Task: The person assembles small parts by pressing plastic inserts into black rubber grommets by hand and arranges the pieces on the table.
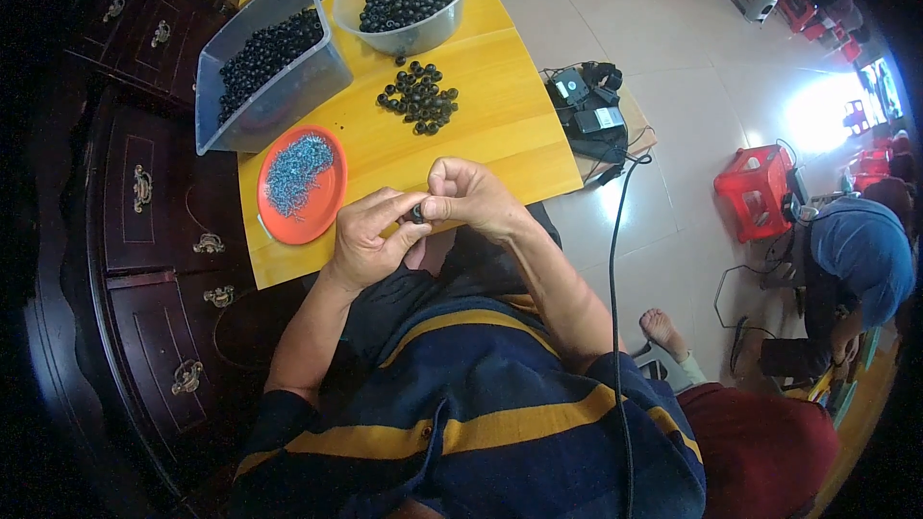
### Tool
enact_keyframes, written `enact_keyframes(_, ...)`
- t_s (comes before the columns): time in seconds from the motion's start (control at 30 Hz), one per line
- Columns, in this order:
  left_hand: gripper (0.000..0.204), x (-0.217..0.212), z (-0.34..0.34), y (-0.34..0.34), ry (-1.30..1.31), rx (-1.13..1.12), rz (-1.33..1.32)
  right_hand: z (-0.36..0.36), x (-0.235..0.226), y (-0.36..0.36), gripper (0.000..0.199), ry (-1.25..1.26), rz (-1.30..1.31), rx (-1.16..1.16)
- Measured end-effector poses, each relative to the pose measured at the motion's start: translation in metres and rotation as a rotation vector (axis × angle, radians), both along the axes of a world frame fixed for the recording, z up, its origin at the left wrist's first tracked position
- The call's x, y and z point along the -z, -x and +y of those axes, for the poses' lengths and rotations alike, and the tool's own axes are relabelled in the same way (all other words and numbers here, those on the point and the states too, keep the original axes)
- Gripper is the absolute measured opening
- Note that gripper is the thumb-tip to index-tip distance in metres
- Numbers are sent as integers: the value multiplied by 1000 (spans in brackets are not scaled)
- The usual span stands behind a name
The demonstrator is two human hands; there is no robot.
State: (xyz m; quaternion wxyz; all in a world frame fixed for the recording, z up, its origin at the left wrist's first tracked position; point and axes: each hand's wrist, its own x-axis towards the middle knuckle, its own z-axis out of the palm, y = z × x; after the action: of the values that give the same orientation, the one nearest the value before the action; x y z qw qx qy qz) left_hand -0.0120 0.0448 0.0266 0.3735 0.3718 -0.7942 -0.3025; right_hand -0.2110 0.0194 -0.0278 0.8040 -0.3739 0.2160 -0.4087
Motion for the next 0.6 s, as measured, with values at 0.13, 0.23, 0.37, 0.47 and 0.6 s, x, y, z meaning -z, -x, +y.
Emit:
enact_keyframes(0.13,33,6,1,2,3,-22,10,-2,7,0,25,19,11,17)
enact_keyframes(0.23,32,6,1,2,-8,-38,4,-2,11,-2,23,17,5,6)
enact_keyframes(0.37,32,3,-2,1,-111,-85,0,-1,18,-10,19,7,-54,70)
enact_keyframes(0.47,33,3,0,0,-114,-131,29,4,16,-17,16,-34,-112,119)
enact_keyframes(0.6,29,4,2,1,58,-213,-30,6,19,-19,23,-7,-87,171)
